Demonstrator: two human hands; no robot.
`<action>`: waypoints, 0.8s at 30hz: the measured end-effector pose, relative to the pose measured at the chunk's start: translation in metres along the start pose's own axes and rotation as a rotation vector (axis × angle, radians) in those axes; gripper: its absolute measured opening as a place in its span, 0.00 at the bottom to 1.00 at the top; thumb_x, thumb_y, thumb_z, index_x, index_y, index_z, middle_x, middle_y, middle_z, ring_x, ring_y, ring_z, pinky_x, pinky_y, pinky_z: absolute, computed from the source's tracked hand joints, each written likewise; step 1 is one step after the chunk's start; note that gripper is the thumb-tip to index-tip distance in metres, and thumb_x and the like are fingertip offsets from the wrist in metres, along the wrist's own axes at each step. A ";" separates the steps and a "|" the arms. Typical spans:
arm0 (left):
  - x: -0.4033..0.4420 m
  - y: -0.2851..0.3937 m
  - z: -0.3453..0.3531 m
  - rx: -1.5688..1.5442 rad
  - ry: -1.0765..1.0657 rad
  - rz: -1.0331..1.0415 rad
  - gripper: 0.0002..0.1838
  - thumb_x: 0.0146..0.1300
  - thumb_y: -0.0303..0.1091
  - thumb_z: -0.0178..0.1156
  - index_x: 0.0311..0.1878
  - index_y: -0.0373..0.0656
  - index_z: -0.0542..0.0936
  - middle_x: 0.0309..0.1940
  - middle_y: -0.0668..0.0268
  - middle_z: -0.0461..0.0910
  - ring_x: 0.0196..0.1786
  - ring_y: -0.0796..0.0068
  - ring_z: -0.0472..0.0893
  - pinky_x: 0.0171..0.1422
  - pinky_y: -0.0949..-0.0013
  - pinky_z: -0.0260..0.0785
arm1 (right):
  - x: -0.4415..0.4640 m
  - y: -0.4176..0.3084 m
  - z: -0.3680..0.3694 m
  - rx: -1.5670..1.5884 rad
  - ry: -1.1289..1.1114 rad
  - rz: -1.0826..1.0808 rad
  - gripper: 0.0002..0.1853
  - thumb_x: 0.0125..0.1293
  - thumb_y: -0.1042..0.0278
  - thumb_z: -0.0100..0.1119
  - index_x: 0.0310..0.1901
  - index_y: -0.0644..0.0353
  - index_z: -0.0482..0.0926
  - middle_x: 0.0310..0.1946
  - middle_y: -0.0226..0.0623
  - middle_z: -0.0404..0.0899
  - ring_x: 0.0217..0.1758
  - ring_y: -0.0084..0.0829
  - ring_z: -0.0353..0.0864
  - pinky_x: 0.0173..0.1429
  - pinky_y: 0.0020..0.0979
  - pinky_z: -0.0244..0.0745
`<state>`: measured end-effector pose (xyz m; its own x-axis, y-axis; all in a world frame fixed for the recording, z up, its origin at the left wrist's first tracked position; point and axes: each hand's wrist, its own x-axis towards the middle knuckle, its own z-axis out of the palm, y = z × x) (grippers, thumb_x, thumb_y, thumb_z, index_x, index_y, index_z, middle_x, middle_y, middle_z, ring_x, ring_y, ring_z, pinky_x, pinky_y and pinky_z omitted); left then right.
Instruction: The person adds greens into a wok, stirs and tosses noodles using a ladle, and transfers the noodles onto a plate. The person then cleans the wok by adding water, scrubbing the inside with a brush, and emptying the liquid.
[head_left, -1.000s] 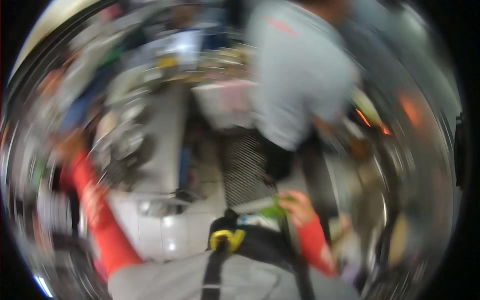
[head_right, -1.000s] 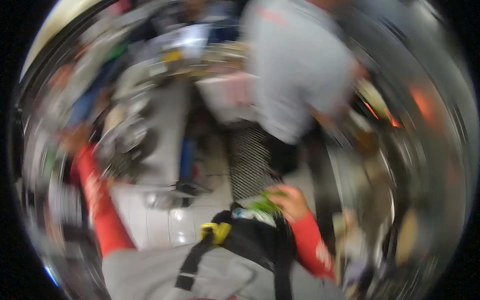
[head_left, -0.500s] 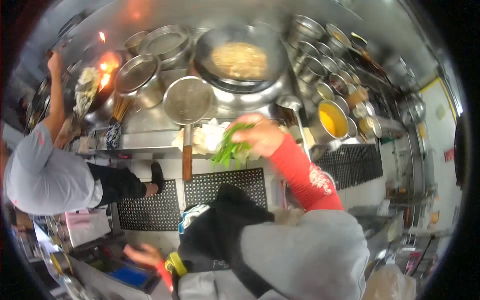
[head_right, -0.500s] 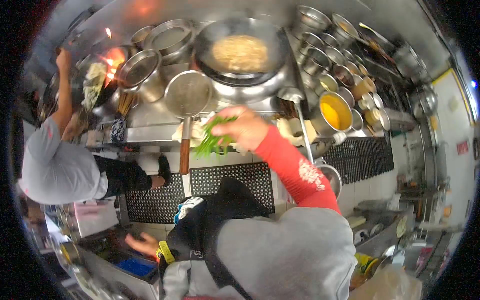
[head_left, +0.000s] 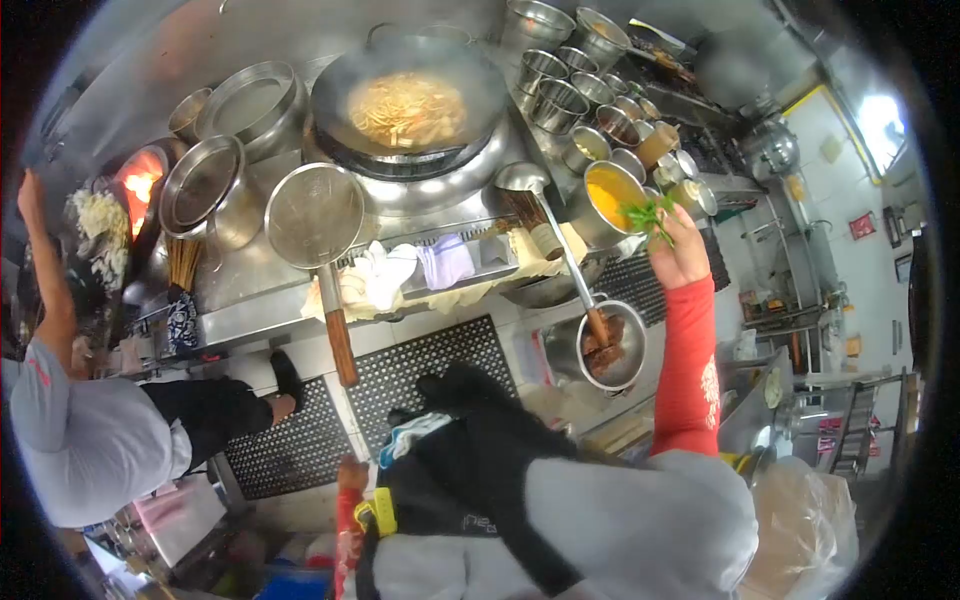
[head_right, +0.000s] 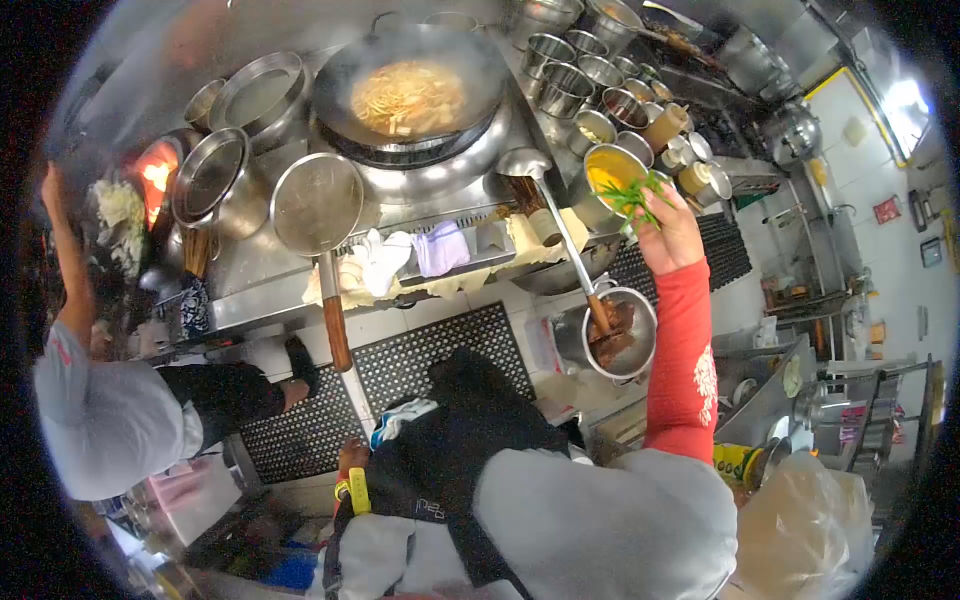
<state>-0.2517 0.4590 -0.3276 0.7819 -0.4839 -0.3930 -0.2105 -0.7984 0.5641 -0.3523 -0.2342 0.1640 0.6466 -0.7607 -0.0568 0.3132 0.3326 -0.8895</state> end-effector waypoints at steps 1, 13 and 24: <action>0.015 -0.017 0.008 0.350 -0.141 0.113 0.18 0.56 0.40 0.59 0.46 0.39 0.80 0.46 0.49 0.80 0.47 0.52 0.80 0.53 0.54 0.73 | -0.001 -0.003 -0.011 0.009 -0.012 -0.009 0.13 0.64 0.80 0.57 0.50 0.63 0.75 0.42 0.33 0.79 0.39 0.24 0.78 0.42 0.22 0.76; 0.004 -0.031 -0.005 0.450 0.371 0.120 0.12 0.56 0.35 0.55 0.36 0.38 0.81 0.22 0.60 0.79 0.19 0.68 0.77 0.19 0.65 0.69 | 0.121 -0.045 0.025 -0.065 -0.132 -0.147 0.12 0.65 0.77 0.57 0.50 0.62 0.75 0.43 0.32 0.78 0.39 0.21 0.77 0.43 0.19 0.76; -0.049 0.196 0.112 -0.589 0.475 -0.760 0.21 0.52 0.34 0.62 0.49 0.35 0.76 0.27 0.55 0.82 0.26 0.70 0.81 0.32 0.67 0.74 | 0.370 0.004 0.240 -0.472 -0.459 -0.154 0.15 0.65 0.77 0.55 0.53 0.71 0.74 0.44 0.42 0.80 0.42 0.37 0.82 0.46 0.32 0.79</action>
<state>-0.3965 0.2864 -0.2792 0.7636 0.3575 -0.5377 0.6446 -0.4712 0.6021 0.0548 -0.3810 0.2484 0.8814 -0.4317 0.1919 0.1554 -0.1187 -0.9807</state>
